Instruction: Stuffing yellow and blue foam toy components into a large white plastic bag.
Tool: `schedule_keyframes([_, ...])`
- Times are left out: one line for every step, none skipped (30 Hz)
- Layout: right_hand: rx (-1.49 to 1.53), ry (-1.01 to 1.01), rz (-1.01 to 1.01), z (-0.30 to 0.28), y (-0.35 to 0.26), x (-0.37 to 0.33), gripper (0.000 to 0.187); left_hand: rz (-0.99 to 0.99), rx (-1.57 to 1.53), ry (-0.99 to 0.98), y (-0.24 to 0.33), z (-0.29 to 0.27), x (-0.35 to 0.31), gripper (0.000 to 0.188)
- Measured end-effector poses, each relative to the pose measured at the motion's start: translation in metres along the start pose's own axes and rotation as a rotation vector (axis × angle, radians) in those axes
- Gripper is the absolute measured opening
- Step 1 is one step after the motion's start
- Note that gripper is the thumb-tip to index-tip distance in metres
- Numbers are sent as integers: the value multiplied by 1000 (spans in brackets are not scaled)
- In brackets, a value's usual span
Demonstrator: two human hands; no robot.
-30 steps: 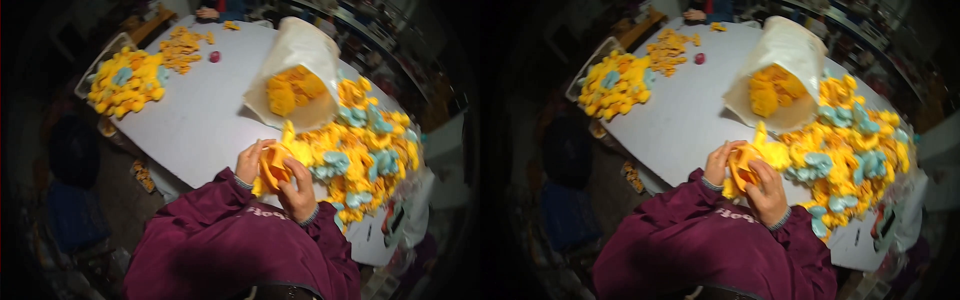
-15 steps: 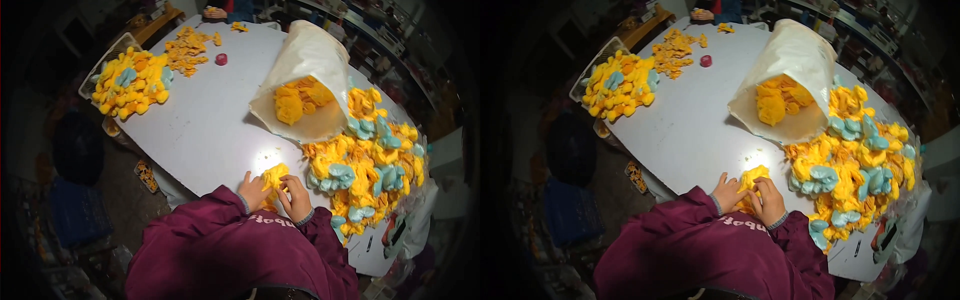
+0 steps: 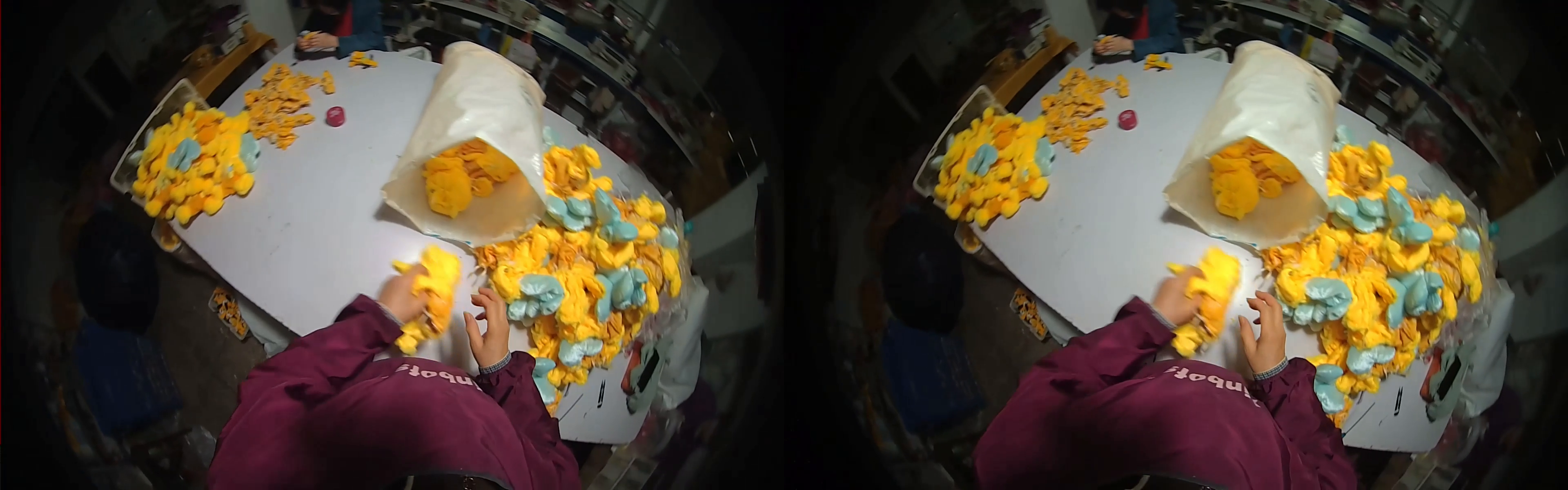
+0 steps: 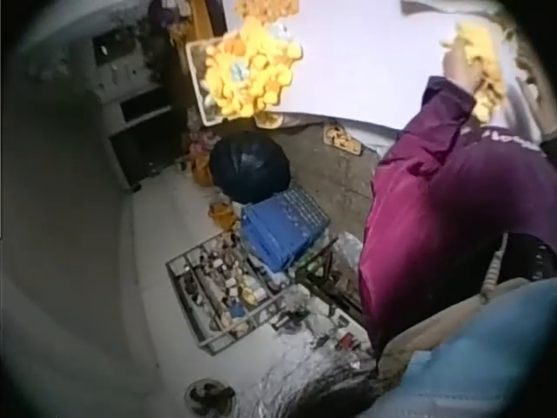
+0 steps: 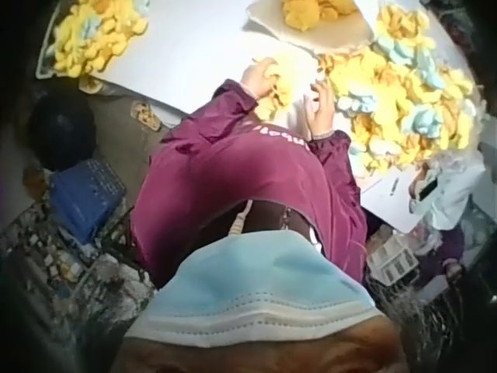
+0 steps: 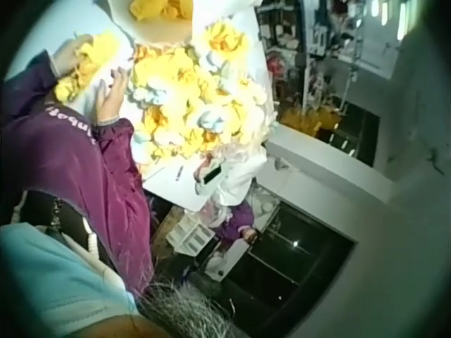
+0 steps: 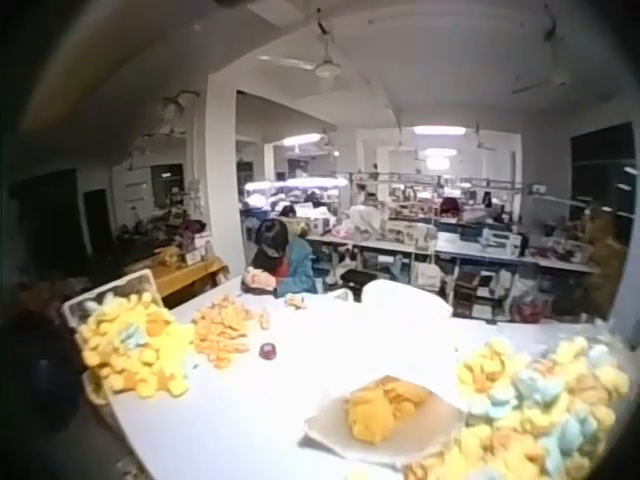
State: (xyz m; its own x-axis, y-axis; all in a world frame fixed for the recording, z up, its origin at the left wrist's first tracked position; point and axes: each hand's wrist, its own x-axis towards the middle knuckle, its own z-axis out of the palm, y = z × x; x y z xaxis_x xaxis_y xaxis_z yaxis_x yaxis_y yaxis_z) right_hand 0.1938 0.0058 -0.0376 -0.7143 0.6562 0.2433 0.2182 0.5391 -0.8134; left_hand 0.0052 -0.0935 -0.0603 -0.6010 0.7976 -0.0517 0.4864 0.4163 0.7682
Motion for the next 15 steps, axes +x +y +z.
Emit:
schedule_keyframes([12,12,13,-5,4,3,34,75,37,135,2,-17,8,39])
schedule_keyframes([25,22,24,-9,8,6,33,147,70,273,2,-35,18,40])
schedule_keyframes([44,21,26,-13,10,7,31,190,199,384,-1,-54,26,44])
schedule_keyframes([43,31,37,-15,14,7,31,191,305,430,-1,-75,35,44])
schedule_keyframes([50,18,54,-15,19,5,30,193,407,476,-3,-93,45,45])
schedule_keyframes([66,0,63,-14,22,5,29,57,461,419,-7,-110,54,48])
schedule_keyframes([82,-19,73,-13,26,5,28,27,510,414,-16,-121,66,50])
schedule_keyframes([99,-44,77,-12,28,6,26,-8,558,416,-29,-127,76,52])
schedule_keyframes([108,-51,71,-11,31,8,26,53,523,431,-45,-126,85,54])
schedule_keyframes([111,-54,74,-11,34,10,26,110,492,449,-63,-122,92,56])
schedule_keyframes([108,-53,81,-11,37,11,25,103,501,453,-74,-114,98,56])
schedule_keyframes([104,-52,89,-10,40,13,25,135,522,409,-83,-101,102,55])
schedule_keyframes([103,-51,94,-9,44,17,24,166,544,365,-92,-87,106,54])
schedule_keyframes([114,-61,86,-6,48,21,24,304,465,347,-107,-72,112,52])
schedule_keyframes([119,-72,99,-5,52,23,24,268,385,284,-104,-54,117,45])
